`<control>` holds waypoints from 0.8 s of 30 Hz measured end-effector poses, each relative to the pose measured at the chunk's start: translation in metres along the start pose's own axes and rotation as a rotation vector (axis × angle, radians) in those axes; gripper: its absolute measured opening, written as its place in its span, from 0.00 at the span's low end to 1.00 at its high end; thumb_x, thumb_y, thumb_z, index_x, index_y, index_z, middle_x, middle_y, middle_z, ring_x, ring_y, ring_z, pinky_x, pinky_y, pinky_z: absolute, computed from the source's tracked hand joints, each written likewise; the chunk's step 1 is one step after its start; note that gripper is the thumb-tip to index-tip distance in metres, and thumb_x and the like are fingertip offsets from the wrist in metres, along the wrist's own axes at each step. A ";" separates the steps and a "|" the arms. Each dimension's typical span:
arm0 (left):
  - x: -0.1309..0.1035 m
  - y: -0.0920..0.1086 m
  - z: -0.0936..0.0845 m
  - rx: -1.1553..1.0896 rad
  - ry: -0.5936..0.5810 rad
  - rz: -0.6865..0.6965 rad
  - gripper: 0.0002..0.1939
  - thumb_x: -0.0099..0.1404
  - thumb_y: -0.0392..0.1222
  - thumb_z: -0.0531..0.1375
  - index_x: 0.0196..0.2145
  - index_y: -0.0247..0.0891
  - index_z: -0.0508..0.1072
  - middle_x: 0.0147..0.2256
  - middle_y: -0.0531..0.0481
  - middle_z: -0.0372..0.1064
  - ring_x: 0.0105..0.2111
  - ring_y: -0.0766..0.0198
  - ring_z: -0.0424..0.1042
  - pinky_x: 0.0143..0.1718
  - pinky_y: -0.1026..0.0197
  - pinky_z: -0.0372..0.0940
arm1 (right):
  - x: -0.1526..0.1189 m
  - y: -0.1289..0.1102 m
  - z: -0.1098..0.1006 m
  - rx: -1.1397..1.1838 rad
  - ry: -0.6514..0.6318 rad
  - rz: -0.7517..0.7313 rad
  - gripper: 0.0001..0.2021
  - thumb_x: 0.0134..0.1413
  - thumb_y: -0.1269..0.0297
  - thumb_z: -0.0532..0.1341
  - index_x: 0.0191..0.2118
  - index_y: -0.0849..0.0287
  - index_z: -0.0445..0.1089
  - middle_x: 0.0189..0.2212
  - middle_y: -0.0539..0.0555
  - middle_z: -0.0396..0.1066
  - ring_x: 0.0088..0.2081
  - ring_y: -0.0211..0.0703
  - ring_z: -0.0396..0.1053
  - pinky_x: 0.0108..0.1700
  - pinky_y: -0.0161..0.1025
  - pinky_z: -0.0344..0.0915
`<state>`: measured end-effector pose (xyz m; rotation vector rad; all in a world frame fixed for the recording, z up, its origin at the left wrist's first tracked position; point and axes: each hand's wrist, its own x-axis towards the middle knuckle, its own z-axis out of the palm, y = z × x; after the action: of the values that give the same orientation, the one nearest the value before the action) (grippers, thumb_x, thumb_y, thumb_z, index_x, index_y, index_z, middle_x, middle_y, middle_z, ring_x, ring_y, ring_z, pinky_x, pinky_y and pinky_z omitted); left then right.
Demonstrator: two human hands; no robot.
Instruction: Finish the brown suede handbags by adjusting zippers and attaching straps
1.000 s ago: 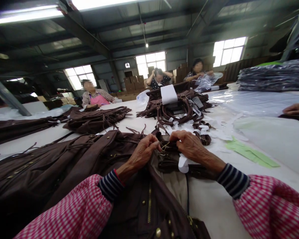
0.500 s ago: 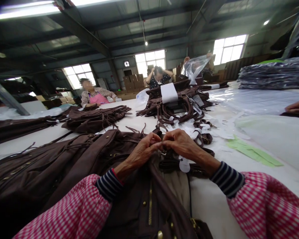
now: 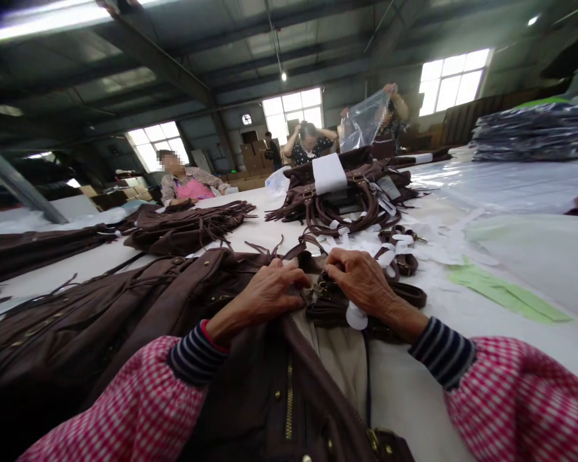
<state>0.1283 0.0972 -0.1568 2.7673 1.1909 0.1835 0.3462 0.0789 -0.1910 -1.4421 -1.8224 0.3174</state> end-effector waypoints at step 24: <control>0.006 0.004 0.022 -0.360 0.097 -0.208 0.05 0.66 0.41 0.60 0.35 0.41 0.76 0.39 0.50 0.71 0.48 0.52 0.63 0.51 0.51 0.57 | -0.003 -0.003 0.004 0.140 0.051 -0.040 0.10 0.61 0.59 0.59 0.32 0.56 0.71 0.25 0.48 0.70 0.29 0.41 0.66 0.35 0.38 0.60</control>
<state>0.1387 0.0980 -0.1771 2.3334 1.3107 0.4646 0.3409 0.0761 -0.1930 -1.3044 -1.7504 0.3768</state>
